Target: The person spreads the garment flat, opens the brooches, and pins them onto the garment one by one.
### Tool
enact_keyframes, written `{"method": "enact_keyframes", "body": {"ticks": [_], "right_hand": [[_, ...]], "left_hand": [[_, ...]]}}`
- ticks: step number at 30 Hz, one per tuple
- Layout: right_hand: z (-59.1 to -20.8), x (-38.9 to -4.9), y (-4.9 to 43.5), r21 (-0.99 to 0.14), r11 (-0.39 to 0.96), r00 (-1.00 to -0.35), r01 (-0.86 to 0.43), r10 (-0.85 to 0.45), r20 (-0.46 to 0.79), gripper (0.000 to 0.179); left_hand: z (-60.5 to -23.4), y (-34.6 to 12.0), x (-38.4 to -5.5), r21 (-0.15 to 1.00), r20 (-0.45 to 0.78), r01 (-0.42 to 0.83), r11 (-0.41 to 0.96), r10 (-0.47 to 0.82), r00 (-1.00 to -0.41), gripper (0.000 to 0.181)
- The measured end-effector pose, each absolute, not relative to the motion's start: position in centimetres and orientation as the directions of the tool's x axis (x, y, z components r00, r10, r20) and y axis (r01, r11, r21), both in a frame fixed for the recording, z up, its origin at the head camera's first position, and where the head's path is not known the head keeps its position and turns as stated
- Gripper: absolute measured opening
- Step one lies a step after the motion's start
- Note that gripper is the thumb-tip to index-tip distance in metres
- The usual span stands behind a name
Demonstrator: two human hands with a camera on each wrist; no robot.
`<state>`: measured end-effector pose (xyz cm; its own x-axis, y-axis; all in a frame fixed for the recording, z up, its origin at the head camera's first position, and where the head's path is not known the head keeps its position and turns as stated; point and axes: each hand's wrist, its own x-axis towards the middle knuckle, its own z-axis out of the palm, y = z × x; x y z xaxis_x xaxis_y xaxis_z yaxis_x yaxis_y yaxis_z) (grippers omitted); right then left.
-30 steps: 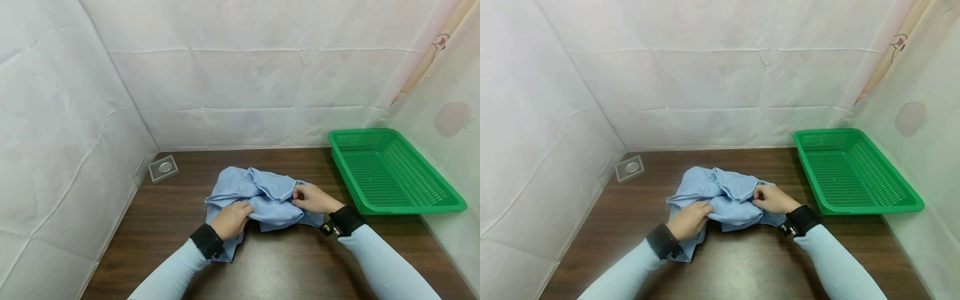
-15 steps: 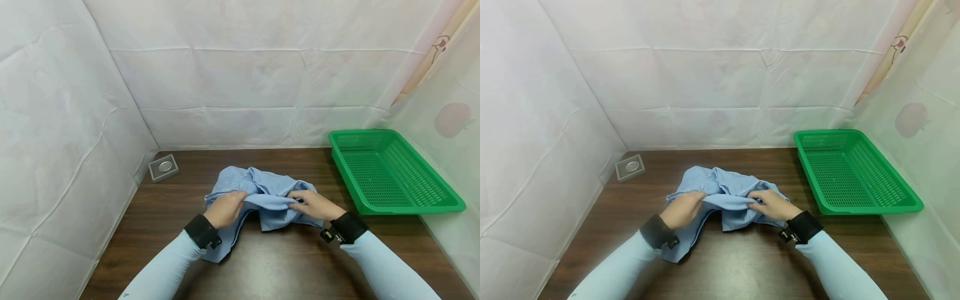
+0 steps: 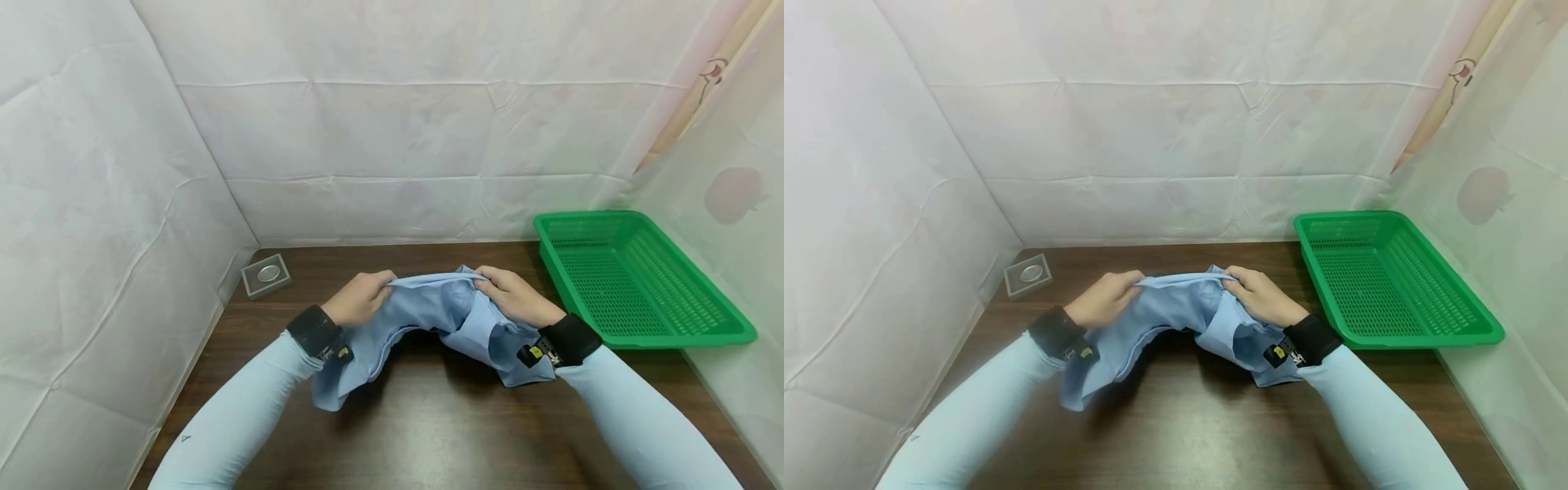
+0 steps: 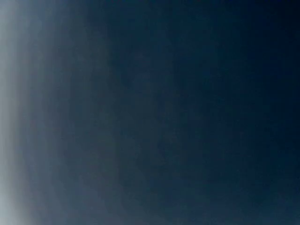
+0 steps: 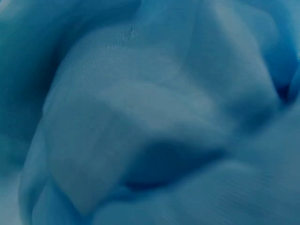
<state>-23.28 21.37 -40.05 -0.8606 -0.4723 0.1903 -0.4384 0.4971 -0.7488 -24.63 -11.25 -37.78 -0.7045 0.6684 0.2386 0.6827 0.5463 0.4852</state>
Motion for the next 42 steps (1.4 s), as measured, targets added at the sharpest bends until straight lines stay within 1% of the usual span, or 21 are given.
{"method": "enact_keyframes", "body": {"ticks": [4,7,10,14,18,21,25,28,31,32,34,36,37,39,40,42], "right_hand": [[-40.0,-24.0,21.2,-0.828,0.445,-0.889,-0.342,-0.439,0.131,0.025],[-40.3,-24.6,21.1,-0.858,0.419,-0.899,-0.298,-0.425,0.105,0.027],[-40.9,-25.2,21.0,-0.869,0.414,-0.904,-0.270,-0.419,0.081,0.029],[-42.3,-26.2,21.0,-0.852,0.458,-0.909,-0.254,-0.414,0.049,0.029],[-43.6,-27.1,21.0,-0.801,0.542,-0.916,-0.255,-0.400,0.021,0.027],[-44.4,-27.6,21.2,-0.764,0.591,-0.913,-0.260,-0.407,-0.004,0.029],[-45.2,-28.2,21.7,-0.753,0.600,-0.889,-0.272,-0.456,-0.042,0.031],[-45.3,-28.0,22.0,-0.764,0.586,-0.875,-0.270,-0.481,-0.060,0.032],[-44.3,-27.2,22.2,-0.765,0.583,-0.884,-0.274,-0.466,-0.039,0.035],[-43.7,-26.7,22.2,-0.753,0.589,-0.891,-0.293,-0.453,-0.008,0.035],[-42.4,-25.5,21.8,-0.710,0.598,-0.895,-0.373,-0.433,0.106,0.033],[-40.8,-23.9,20.9,-0.630,0.598,-0.860,-0.496,-0.437,0.262,0.029],[-40.0,-23.0,20.4,-0.577,0.591,-0.824,-0.563,-0.456,0.338,0.026],[-38.9,-21.3,19.3,-0.464,0.551,-0.721,-0.693,-0.524,0.454,0.023],[-38.5,-20.4,18.7,-0.414,0.524,-0.668,-0.744,-0.568,0.480,0.021],[-38.4,-19.1,17.6,-0.342,0.470,-0.581,-0.814,-0.654,0.485,0.018]], "left_hand": [[-36.9,-11.7,-25.5,0.537,0.184,0.648,0.541,0.674,-0.715,0.013],[-36.6,-11.8,-26.0,0.556,0.148,0.625,0.547,0.675,-0.722,0.014],[-36.8,-11.8,-26.4,0.550,0.120,0.614,0.566,0.674,-0.729,0.015],[-38.0,-11.9,-27.0,0.510,0.082,0.605,0.611,0.666,-0.741,0.016],[-39.6,-11.7,-27.5,0.474,0.025,0.588,0.655,0.658,-0.753,0.015],[-41.3,-11.5,-27.8,0.419,0.004,0.580,0.699,0.638,-0.770,0.017],[-43.3,-11.4,-27.8,0.335,0.010,0.578,0.744,0.611,-0.792,0.025],[-44.0,-11.4,-27.5,0.325,0.020,0.569,0.755,0.596,-0.803,0.029],[-43.8,-11.3,-27.0,0.334,0.036,0.558,0.760,0.581,-0.813,0.031],[-43.5,-11.3,-26.8,0.336,0.045,0.559,0.758,0.580,-0.813,0.032],[-42.9,-11.3,-26.2,0.327,0.069,0.571,0.753,0.583,-0.809,0.034],[-42.2,-11.4,-25.4,0.294,0.121,0.604,0.741,0.598,-0.792,0.034],[-41.8,-11.4,-24.9,0.272,0.155,0.624,0.732,0.607,-0.779,0.033],[-41.1,-11.6,-23.8,0.220,0.233,0.675,0.704,0.634,-0.737,0.026],[-40.8,-11.6,-23.1,0.195,0.269,0.700,0.687,0.649,-0.711,0.021],[-40.4,-11.7,-21.7,0.150,0.302,0.745,0.650,0.687,-0.661,0.013]]}}
